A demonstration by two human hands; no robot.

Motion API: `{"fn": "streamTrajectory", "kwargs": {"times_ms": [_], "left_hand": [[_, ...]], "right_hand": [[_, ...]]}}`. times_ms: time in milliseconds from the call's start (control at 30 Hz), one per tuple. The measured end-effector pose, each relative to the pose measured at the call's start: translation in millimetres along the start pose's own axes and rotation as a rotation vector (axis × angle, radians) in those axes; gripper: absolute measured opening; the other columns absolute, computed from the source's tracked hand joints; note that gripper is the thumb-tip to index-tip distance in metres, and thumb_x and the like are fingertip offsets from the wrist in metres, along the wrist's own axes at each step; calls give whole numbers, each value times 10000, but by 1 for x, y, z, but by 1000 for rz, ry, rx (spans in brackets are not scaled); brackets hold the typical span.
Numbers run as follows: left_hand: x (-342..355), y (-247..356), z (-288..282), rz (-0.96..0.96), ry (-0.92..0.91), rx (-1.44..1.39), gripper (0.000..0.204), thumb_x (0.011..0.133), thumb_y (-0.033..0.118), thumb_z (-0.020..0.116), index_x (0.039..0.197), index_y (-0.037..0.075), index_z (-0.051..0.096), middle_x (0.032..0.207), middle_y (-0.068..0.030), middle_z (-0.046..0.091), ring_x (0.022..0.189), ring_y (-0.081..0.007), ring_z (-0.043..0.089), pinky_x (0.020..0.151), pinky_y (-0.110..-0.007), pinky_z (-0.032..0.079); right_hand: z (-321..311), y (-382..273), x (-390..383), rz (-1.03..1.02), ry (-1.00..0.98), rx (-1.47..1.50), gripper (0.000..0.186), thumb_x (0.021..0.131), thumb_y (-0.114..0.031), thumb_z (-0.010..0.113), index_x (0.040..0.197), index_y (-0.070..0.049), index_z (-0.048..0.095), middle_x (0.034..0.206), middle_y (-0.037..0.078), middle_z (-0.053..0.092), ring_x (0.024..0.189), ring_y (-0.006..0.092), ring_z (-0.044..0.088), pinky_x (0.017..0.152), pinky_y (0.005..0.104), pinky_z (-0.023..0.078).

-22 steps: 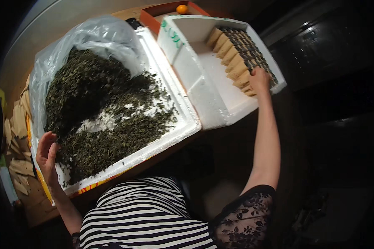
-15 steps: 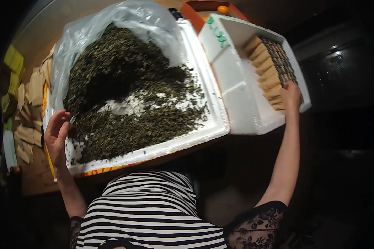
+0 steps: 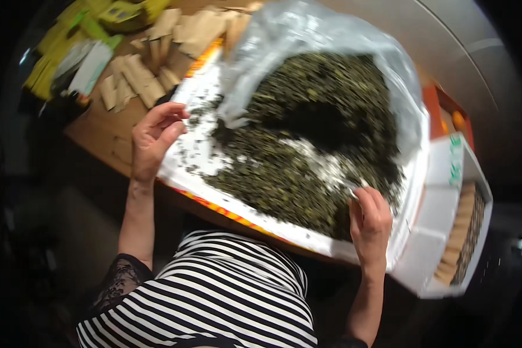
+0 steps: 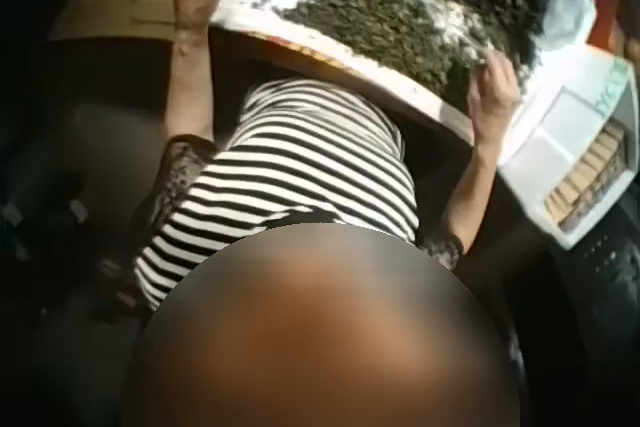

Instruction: Filling paper cones with dried herbs using a small scoop and organizing them into a storage tray.

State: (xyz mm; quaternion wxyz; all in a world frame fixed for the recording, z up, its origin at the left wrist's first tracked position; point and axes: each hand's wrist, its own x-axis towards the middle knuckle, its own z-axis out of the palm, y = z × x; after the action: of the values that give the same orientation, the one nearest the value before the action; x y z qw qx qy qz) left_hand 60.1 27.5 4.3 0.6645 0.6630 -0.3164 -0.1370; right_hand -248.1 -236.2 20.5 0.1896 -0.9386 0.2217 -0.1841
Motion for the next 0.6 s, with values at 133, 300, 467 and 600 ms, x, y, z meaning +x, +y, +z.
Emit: {"fn": "streamTrajectory", "kwargs": {"times_ms": [133, 300, 467, 600], "left_hand": [[-1, -16, -43, -75, 258, 103, 257, 897, 15, 671, 1150, -25, 647, 961, -20, 655, 820, -49, 607, 760, -205, 501], [11, -69, -118, -172, 502, 351, 264, 899, 50, 676, 1146, -35, 640, 954, -24, 623, 795, -55, 599, 717, -213, 490], [45, -94, -146, -12, 395, 774, 365, 816, -66, 612, 1176, -13, 637, 1091, -117, 630, 836, -152, 636, 760, -250, 510], [62, -99, -148, 258, -25, 1204, 557, 747, -112, 586, 1281, 47, 595, 1337, -133, 566, 1200, -284, 570, 976, -360, 485]], "right_hand": [[32, 9, 9, -37, -16, -102, 310, 818, 34, 688, 1117, -20, 627, 1080, 156, 644, 1007, 352, 613, 866, 423, 475], [47, 16, 3, -138, 23, -188, 257, 807, 49, 674, 1046, -31, 625, 991, 130, 633, 949, 324, 605, 825, 418, 449], [48, 24, -1, -4, 34, -45, 148, 839, 73, 631, 966, -3, 632, 982, 135, 617, 932, 322, 603, 840, 412, 466], [44, 25, -2, 51, 22, -60, 140, 853, 90, 606, 956, 0, 635, 1022, 145, 622, 972, 318, 596, 861, 406, 470]]}}
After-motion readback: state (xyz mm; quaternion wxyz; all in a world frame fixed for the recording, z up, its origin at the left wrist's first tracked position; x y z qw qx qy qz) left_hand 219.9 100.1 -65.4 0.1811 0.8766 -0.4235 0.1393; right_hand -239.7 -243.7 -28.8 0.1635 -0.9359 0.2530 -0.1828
